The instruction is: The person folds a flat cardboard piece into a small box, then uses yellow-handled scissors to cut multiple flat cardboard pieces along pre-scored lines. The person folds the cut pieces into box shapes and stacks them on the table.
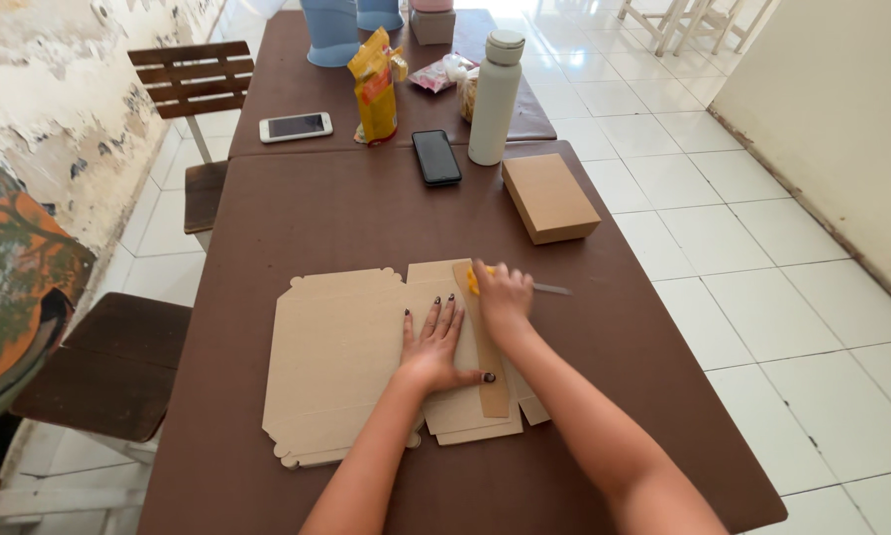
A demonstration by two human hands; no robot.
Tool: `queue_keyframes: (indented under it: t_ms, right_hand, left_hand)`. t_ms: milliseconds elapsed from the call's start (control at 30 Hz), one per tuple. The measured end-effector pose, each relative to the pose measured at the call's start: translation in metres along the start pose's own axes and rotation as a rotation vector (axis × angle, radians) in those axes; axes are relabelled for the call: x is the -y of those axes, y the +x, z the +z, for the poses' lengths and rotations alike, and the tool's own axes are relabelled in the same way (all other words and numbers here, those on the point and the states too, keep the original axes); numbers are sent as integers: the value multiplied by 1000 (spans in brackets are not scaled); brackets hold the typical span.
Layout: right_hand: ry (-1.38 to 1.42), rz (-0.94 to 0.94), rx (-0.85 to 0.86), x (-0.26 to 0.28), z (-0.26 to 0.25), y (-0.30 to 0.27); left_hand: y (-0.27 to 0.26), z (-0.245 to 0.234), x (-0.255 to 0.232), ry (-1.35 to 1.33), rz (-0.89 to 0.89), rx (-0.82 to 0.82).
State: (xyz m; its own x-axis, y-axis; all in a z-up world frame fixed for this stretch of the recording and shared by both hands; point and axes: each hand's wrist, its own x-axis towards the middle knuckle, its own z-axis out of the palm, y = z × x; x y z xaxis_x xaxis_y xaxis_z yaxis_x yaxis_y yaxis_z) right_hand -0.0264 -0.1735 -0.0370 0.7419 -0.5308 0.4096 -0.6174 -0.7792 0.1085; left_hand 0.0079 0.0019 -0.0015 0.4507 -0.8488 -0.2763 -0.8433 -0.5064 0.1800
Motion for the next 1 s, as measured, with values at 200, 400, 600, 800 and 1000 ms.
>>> queue_keyframes:
  t_ms: [200, 400, 600, 800, 1000]
  right_hand:
    - [9, 38, 198, 3, 3, 41]
    - [39, -96, 104, -18, -27, -40]
    - [-49, -69, 86, -14, -33, -72]
    - [-24, 4, -17, 2, 8, 15]
    - [-21, -14, 65, -3, 3, 18]
  left_hand:
    - [-6, -4, -3, 5, -22, 19]
    - [-4, -3, 0, -13, -5, 1]
    - [-4, -3, 0, -15, -1, 6]
    - [-6, -3, -1, -20, 2, -10]
    - [-4, -3, -2, -11, -8, -10]
